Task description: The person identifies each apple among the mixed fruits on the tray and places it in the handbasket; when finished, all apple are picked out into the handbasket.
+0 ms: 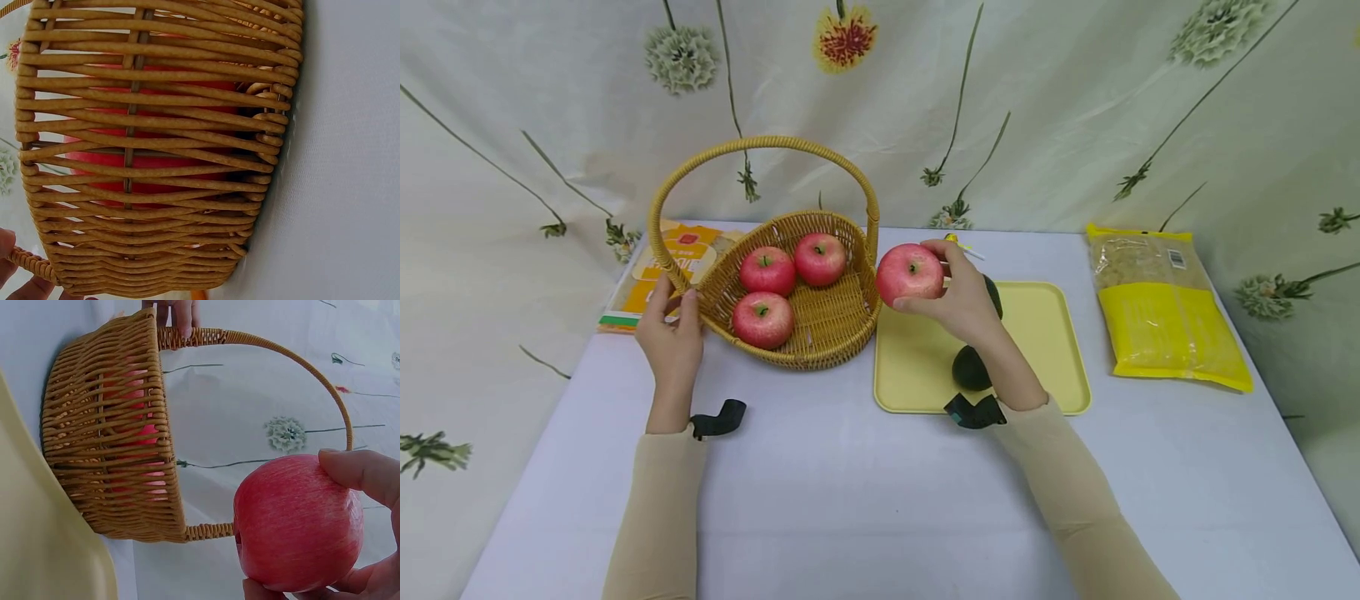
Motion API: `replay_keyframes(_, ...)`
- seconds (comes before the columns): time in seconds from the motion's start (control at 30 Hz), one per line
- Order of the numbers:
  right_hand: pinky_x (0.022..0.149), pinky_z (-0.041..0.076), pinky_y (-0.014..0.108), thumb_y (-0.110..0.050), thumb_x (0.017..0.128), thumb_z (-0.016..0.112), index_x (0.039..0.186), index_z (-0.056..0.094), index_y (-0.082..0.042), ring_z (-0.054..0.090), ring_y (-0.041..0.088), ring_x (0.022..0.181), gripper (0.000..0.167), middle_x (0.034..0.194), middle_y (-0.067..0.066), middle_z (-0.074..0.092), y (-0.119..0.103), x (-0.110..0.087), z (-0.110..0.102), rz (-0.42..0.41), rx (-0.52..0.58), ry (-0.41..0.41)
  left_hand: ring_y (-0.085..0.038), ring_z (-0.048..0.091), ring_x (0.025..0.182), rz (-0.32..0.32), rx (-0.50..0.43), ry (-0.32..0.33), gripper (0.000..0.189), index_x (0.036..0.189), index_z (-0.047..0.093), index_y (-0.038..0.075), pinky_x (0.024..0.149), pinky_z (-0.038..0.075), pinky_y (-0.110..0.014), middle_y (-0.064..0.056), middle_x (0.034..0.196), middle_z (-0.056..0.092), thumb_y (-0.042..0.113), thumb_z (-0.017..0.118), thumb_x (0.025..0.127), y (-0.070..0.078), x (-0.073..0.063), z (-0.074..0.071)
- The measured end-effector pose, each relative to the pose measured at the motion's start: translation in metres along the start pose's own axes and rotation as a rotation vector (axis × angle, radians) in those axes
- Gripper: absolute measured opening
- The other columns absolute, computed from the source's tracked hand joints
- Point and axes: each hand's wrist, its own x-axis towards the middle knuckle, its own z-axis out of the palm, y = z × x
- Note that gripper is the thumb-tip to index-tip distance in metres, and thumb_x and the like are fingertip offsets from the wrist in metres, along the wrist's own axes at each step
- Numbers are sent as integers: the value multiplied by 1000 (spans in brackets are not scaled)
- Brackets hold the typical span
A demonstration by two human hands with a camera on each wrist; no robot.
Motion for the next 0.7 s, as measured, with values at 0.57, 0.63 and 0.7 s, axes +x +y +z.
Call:
replay_keyframes(0.57,97,49,38,-23,74,84,138,43,-7,50,22,120,78,135,7,52,-17,27,58,-37,-52,-137,-11,57,110,-12,7,0,47,145,47,19,78,45,-8,0,140,57,27,54,100,-1,0,-1)
replay_keyframes(0.63,99,49,39,-22,73,84,137,44,-6,51,23,120,77,133,9,53,-17,31,64,-45,-74,-152,-13,57,111,-14,12,0,47,145,47,18,78,44,-8,-1,141,57,27,54,100,-1,0,-1)
replay_keyframes(0.7,100,48,39,-22,73,84,137,45,-6,51,22,120,76,132,9,54,-16,35,71,-46,-96,-171,-14,57,112,-15,16,-1,47,146,47,17,78,44,-8,-1,141,57,27,54,100,-1,0,0)
